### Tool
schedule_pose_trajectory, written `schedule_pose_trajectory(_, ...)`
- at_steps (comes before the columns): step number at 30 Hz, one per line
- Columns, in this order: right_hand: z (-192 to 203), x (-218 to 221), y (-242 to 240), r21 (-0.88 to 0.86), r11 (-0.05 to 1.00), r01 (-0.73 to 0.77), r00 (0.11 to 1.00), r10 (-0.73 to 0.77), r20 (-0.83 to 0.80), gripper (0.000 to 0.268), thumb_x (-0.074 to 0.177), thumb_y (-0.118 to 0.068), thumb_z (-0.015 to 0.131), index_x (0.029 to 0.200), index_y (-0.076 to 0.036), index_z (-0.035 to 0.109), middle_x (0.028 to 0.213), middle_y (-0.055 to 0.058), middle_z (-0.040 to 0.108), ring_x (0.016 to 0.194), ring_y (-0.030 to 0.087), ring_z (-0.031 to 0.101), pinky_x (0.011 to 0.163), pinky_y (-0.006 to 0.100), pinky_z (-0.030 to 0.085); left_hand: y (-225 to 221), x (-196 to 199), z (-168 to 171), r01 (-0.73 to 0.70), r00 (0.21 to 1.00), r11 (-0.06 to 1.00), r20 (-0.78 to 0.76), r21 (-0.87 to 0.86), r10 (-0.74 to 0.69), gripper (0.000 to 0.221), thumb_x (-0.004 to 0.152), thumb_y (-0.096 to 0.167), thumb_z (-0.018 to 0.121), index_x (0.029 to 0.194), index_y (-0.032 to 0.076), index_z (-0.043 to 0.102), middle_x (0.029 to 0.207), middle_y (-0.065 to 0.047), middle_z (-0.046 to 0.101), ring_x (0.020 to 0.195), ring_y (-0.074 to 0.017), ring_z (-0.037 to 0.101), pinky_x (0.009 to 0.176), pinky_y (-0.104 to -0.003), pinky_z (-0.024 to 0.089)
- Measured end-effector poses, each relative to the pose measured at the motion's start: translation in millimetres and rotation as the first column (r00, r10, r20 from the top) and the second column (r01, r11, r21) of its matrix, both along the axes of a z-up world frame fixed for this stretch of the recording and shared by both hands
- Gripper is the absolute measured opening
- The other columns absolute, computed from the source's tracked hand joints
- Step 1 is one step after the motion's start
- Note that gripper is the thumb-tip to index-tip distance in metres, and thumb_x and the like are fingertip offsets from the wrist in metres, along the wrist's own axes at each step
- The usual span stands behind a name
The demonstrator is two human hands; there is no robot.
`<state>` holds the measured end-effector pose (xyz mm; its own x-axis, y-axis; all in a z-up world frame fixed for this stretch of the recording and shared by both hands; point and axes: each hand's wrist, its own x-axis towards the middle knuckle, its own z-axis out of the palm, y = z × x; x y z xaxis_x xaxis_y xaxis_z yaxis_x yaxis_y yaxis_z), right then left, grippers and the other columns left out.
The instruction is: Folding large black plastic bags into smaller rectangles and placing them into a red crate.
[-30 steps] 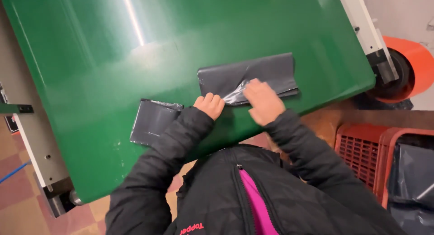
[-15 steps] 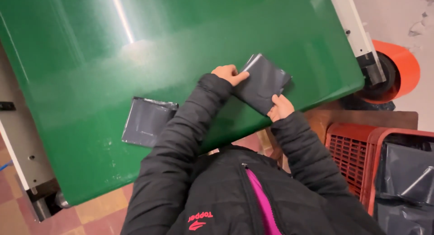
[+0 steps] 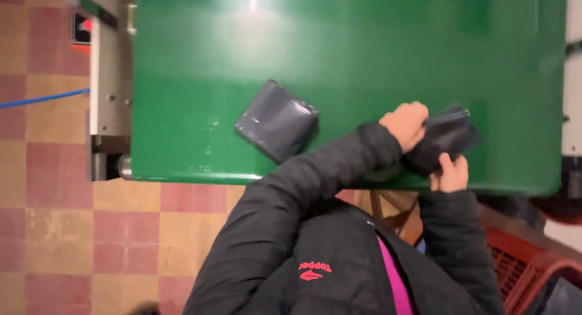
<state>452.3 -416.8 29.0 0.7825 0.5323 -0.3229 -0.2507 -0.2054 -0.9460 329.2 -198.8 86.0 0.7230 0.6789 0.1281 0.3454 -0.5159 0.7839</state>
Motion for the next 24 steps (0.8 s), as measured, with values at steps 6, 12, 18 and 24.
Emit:
schedule_pose_trajectory(6,39.2,-102.4,115.5,0.385,0.845,-0.372,0.928,0.347,0.136,0.041,0.100,-0.009,0.068,0.138,0.000,0.053,0.128,0.007,0.064,0.115,0.018,0.062,0.103,0.035,0.050,72.2,-205.3,71.4,0.096,0.907,0.994,0.415,-0.050,-0.067,0.026,0.089,0.019,0.071,0.108,0.005,0.060,0.099,-0.017,0.059,0.093,-0.0391,0.064,0.079,-0.044,0.054)
schedule_pose_trajectory(12,2.4,-216.9,202.2,0.177,0.799,-0.574,0.812,0.529,0.246,0.053,0.092,0.002,0.073,0.140,0.003,0.049,0.132,0.012,0.064,0.117,0.021,0.064,0.102,0.035,0.052,147.7,-310.5,-22.2,-0.280,0.959,0.960,0.041,-0.022,0.281,0.044,0.094,0.039,0.072,0.121,0.006,0.061,0.105,-0.015,0.069,0.094,-0.0377,0.069,0.080,-0.045,0.055)
schedule_pose_trajectory(18,-18.0,-226.4,221.8,0.051,0.875,-0.482,0.872,0.473,0.128,0.050,0.091,0.001,0.071,0.133,0.000,0.044,0.121,0.015,0.066,0.097,0.020,0.070,0.075,0.034,0.062,167.2,-300.5,-50.5,-0.270,0.949,0.891,-0.055,0.365,0.310,0.054,0.090,0.052,0.073,0.117,0.008,0.059,0.106,-0.011,0.063,0.096,-0.0345,0.061,0.074,-0.046,0.054)
schedule_pose_trajectory(24,-22.8,-220.7,222.9,-0.050,0.902,-0.428,0.898,0.431,0.088,0.057,0.088,0.003,0.070,0.135,-0.001,0.038,0.119,0.016,0.065,0.091,0.022,0.069,0.068,0.036,0.060,169.8,-288.2,-35.9,-0.232,0.938,0.882,-0.146,0.411,0.314,0.060,0.079,0.058,0.073,0.106,0.007,0.058,0.103,-0.012,0.060,0.095,-0.0351,0.059,0.068,-0.050,0.050)
